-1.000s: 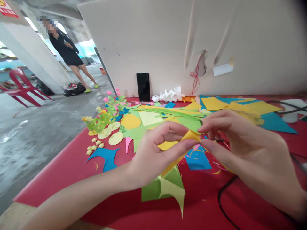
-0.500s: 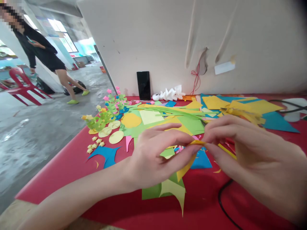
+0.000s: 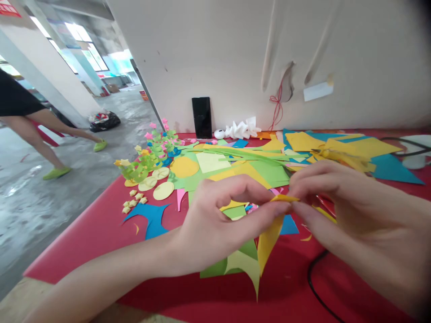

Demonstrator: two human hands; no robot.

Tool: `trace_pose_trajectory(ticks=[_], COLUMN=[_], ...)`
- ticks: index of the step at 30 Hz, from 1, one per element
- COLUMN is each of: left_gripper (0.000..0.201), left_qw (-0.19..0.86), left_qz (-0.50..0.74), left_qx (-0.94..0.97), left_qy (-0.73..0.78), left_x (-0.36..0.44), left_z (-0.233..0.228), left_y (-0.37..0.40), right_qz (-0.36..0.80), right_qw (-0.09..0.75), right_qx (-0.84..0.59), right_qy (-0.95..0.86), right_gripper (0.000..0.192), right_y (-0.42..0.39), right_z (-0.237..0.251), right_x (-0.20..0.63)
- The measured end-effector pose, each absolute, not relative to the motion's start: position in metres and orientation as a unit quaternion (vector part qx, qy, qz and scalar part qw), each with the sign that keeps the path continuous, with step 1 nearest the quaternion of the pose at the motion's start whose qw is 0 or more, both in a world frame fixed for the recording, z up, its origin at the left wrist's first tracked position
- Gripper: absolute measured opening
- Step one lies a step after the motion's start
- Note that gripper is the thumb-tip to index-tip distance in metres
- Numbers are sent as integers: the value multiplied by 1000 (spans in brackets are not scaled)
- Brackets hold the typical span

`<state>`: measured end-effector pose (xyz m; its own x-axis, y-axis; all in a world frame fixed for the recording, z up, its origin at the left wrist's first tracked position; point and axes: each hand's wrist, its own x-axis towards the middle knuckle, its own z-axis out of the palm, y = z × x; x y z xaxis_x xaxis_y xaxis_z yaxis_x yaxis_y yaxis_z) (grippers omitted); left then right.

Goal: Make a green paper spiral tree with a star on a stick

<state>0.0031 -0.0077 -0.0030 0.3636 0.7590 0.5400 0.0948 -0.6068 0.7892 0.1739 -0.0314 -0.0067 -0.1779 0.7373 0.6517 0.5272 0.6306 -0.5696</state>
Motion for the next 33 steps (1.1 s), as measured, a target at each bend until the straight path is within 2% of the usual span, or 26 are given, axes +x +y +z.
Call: trace_pose_trajectory(ticks=[15,33], left_gripper=[14,18], left_qw=[381,379], left_qz=[480,477], left_qx=[736,732], left_qy=[288,305], left_x=[3,4], left_z=[0,1], left_y=[-8,-8], right_qz=[125,162], right_qw=[473,472], right_qx=[-436,-437], right_qy=[-755,-748], right_gripper=[11,6], right_y=[-35,-35], right_z=[-3,-2], right_x=[176,174])
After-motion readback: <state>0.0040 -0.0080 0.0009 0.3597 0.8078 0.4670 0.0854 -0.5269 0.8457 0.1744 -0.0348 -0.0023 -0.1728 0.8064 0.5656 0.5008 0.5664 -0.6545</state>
